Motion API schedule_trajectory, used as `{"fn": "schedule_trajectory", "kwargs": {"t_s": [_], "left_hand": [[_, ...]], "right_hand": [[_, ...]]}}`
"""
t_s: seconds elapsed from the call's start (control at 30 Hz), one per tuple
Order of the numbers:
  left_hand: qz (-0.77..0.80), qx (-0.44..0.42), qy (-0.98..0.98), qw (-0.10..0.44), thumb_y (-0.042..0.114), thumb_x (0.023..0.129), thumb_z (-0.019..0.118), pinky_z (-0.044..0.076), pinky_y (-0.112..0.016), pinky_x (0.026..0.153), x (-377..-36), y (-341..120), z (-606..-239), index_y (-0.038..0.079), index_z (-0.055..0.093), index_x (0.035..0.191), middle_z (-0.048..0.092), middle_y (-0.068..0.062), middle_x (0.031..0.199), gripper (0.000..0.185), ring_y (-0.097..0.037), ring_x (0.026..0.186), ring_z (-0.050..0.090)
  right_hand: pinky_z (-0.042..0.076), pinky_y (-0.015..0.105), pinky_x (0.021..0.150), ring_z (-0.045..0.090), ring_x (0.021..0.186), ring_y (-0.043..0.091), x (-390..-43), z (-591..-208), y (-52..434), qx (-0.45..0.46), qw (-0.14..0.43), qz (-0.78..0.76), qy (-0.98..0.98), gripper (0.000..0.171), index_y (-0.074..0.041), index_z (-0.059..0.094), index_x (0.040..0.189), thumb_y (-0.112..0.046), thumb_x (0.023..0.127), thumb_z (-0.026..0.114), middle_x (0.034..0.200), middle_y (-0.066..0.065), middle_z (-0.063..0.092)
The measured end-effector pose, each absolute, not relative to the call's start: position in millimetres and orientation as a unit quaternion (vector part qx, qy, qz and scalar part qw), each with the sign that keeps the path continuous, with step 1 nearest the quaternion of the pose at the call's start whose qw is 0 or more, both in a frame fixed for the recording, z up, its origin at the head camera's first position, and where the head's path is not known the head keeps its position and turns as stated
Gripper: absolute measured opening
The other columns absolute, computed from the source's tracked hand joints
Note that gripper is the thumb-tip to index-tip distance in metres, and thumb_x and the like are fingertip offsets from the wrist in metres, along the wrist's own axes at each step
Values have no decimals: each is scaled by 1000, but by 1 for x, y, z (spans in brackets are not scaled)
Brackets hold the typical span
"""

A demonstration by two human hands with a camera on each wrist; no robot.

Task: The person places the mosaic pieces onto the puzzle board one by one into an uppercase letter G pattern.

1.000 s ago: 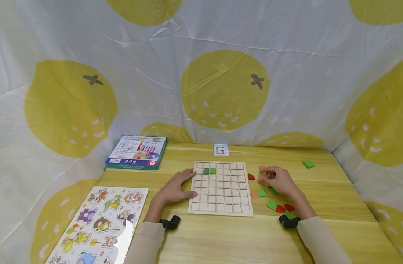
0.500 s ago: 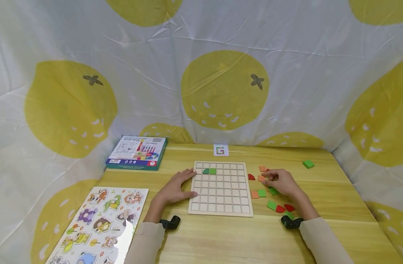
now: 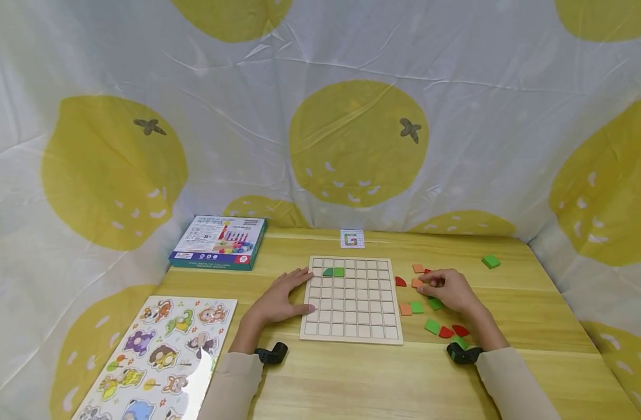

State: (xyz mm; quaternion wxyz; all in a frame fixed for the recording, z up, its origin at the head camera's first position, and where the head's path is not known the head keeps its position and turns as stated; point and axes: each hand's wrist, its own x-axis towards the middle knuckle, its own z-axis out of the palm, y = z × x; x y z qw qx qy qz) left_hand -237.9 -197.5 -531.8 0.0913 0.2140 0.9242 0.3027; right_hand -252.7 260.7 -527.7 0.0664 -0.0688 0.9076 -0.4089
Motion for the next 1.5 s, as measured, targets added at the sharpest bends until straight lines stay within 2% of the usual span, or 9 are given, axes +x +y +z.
{"fn": "schedule_trajectory", "kwargs": {"t_s": [0.4,0.73,0.93,1.33,1.5], "left_hand": [[305,212,924,93,52,87,75,11,-49,132,-237,-197,-533,23,42,160,30,0,170,85,-30,160,20],[298,217,925,93,53,87,74,10,-49,133,-239,-199,-534,22,40,160,28,0,171,86,-31,160,20],[301,218,924,92,52,88,75,9,-49,133,-239,-199,-534,21,41,160,29,-1,171,86,-31,160,20],[302,220,923,91,53,88,75,10,-49,132,-239,-199,-533,22,42,160,29,0,170,85,-30,160,20],[302,217,924,93,53,87,75,10,-49,133,-239,-199,-533,23,41,160,29,0,171,86,-30,160,19]], "right_hand": [[45,23,63,51,80,18,-253,-521,254,-74,50,-409,908,35,-5,76,119,-29,94,77,90,5,63],[41,23,57,47,71,14,-254,-511,238,-97,42,-440,892,35,-2,74,121,-25,94,77,84,7,60],[39,24,55,43,63,12,-259,-506,223,-111,33,-428,897,27,-5,77,116,-20,94,77,79,4,57],[37,23,55,45,64,17,-268,-505,189,-122,25,-425,897,26,-7,79,112,-21,91,80,74,3,57],[39,23,59,46,68,17,-270,-508,175,-117,45,-435,892,26,-9,79,113,-22,90,81,75,2,55]]}}
